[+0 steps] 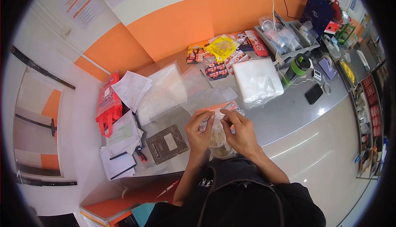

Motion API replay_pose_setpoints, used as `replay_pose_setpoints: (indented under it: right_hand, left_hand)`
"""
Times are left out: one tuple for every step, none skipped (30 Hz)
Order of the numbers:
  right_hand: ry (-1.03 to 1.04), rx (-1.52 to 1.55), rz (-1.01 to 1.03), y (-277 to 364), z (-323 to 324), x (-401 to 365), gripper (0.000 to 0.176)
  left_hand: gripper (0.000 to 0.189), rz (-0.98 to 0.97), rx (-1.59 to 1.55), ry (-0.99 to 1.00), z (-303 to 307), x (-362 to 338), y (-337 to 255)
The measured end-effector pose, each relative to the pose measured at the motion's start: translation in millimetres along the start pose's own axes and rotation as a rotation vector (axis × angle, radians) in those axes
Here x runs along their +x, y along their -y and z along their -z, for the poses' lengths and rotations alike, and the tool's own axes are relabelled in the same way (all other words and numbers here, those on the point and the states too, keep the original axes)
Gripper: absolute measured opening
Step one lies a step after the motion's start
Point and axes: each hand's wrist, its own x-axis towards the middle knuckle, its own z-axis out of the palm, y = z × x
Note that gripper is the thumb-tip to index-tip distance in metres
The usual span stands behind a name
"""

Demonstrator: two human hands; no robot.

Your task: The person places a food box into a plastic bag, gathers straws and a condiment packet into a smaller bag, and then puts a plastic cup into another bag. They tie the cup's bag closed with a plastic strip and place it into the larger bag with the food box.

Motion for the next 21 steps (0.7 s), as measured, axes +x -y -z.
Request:
replay_pose_setpoints:
  right_hand:
    - [-0.017, -0.013, 0.024, 1, 0, -1, 0.033]
    - [-0.037, 0.004, 0.03, 0, -1, -1, 0.033]
    - [-0.058, 0.021, 0.036, -3, -3, -1, 0.032]
    - [-0.08, 0.037, 0.045, -7, -6, 0, 0.031]
    - [-0.117, 0.06, 0.052, -11, -9, 0, 0.031]
    - [-0.153, 0.082, 0.057, -17, -14, 0, 0.03]
    - [-0.189, 0.105, 0.062, -23, -19, -2, 0.029]
    - [-0.207, 0.172, 0.022, -29, -24, -3, 0.028]
    - [-0.226, 0.24, -0.016, -35, -29, -5, 0.027]
    - [-0.244, 0.308, -0.054, -36, -31, -4, 0.026]
    - [-0.24, 0.386, -0.097, -35, -32, -4, 0.025]
    - [-0.236, 0.464, -0.14, -32, -31, -2, 0.024]
    - [-0.233, 0.542, -0.182, -30, -31, 1, 0.023]
    - [-0.237, 0.662, -0.213, -30, -34, 3, 0.021]
    - [-0.242, 0.782, -0.244, -31, -38, 4, 0.019]
    - [-0.246, 0.902, -0.274, -33, -40, 5, 0.017]
    - [-0.19, 0.896, -0.299, -38, -41, 5, 0.016]
    - [-0.133, 0.891, -0.324, -43, -41, 4, 0.015]
    - [-0.077, 0.887, -0.349, -46, -42, 4, 0.014]
    - [-0.063, 0.899, -0.356, -47, -43, 4, 0.013]
    - [-0.049, 0.911, -0.362, -47, -43, 4, 0.012]
  left_hand:
    - [0.015, 0.008, 0.021, 0.021, 1, -1, 1]
    - [0.015, 0.019, 0.043, 0.041, 2, -3, 1]
    - [0.015, 0.011, 0.036, 0.052, 3, -4, 3]
    - [0.015, -0.001, 0.028, 0.063, 3, -4, 6]
    - [0.015, -0.014, 0.019, 0.073, 2, -2, 9]
    - [0.014, -0.03, -0.006, 0.046, 0, -2, 11]
    - [0.014, -0.045, -0.03, 0.019, -3, -1, 13]
    - [0.013, -0.061, -0.054, -0.007, -5, 0, 13]
    - [0.013, -0.069, -0.066, 0.012, -5, 2, 13]
    - [0.014, -0.076, -0.078, 0.031, -5, 4, 13]
    - [0.014, -0.082, -0.09, 0.051, -4, 5, 13]
    - [0.014, -0.067, -0.096, 0.068, -2, 6, 11]
    - [0.014, -0.052, -0.101, 0.086, 0, 8, 9]
    - [0.015, -0.036, -0.106, 0.104, 2, 9, 8]
    - [0.016, -0.025, -0.113, 0.101, 4, 10, 9]
    - [0.017, -0.015, -0.121, 0.099, 5, 11, 11]
    - [0.019, -0.003, -0.128, 0.097, 6, 11, 12]
    - [0.019, 0.042, -0.123, 0.097, 8, 11, 11]
    - [0.02, 0.087, -0.117, 0.098, 10, 11, 10]
    - [0.021, 0.133, -0.111, 0.098, 12, 10, 9]
    - [0.02, 0.131, -0.113, 0.087, 12, 9, 10]
